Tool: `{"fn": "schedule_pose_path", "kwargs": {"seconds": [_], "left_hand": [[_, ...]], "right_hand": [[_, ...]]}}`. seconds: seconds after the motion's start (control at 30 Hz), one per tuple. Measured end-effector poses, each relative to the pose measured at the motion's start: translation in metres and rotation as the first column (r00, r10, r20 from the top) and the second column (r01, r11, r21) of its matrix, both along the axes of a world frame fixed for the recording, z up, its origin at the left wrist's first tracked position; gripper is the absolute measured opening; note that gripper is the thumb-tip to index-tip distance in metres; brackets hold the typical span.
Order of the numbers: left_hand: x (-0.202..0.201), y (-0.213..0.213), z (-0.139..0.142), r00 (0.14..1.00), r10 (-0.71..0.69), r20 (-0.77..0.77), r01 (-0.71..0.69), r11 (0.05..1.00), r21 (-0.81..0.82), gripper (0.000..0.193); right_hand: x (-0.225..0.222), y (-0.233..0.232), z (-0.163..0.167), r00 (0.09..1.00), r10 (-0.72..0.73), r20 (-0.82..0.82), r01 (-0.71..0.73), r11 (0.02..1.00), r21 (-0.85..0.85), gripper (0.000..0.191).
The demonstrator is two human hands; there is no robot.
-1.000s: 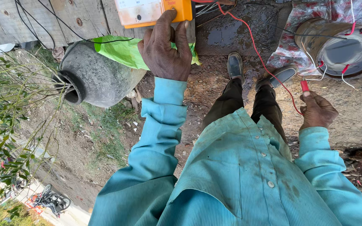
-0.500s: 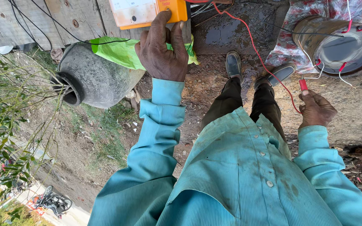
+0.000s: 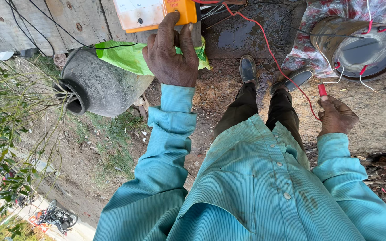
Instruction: The person stands outdoors holding an analog multimeter and its red test probe, adjusting the meter's dial and touching the probe to wires connected to a metal container on the ground. They reposition the probe and wires repeatedly while checking the meter reading.
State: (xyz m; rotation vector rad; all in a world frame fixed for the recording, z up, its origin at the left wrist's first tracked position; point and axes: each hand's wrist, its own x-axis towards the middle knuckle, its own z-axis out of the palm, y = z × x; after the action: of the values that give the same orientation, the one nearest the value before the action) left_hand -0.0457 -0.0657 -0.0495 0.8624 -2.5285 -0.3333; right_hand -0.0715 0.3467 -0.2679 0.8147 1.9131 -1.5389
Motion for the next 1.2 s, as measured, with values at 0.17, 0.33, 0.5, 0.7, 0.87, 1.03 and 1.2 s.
{"fn": "schedule_pose_path", "kwargs": {"seconds": [0.17,0.33,0.5,0.7,0.87,1.03,1.2], "left_hand": [[0.0007,0.0000,-0.0011,1.000,-0.004,0.001,0.004,1.000,0.009,0.033],[0.0008,-0.0002,-0.0016,1.000,-0.001,0.007,0.001,1.000,0.010,0.032],[0.0011,0.0000,-0.0013,1.000,0.000,0.017,0.000,1.000,0.015,0.032],[0.0001,0.0005,-0.0008,1.000,0.005,0.004,-0.005,1.000,0.009,0.032],[0.0001,0.0009,0.0006,1.000,0.000,0.015,0.000,1.000,0.012,0.033],[-0.0014,0.0014,0.0024,1.000,-0.010,0.010,0.010,1.000,0.008,0.034],[-0.0030,0.0024,0.0066,1.000,-0.022,0.013,0.022,1.000,0.014,0.039]], "right_hand": [[0.0006,-0.0005,0.0007,1.000,-0.004,-0.001,0.004,1.000,0.001,0.023],[0.0002,-0.0009,0.0011,1.000,-0.003,-0.001,0.003,1.000,-0.005,0.023],[-0.0013,-0.0024,0.0020,1.000,-0.003,0.006,0.003,1.000,0.000,0.024],[-0.0007,-0.0026,0.0013,1.000,-0.021,0.002,0.021,1.000,-0.010,0.023],[-0.0003,-0.0013,0.0005,1.000,-0.020,0.005,0.020,1.000,-0.012,0.023],[0.0002,-0.0003,0.0020,1.000,0.010,-0.002,-0.010,1.000,0.028,0.023],[0.0009,0.0001,0.0022,1.000,0.015,0.003,-0.015,0.999,0.036,0.024]]}}
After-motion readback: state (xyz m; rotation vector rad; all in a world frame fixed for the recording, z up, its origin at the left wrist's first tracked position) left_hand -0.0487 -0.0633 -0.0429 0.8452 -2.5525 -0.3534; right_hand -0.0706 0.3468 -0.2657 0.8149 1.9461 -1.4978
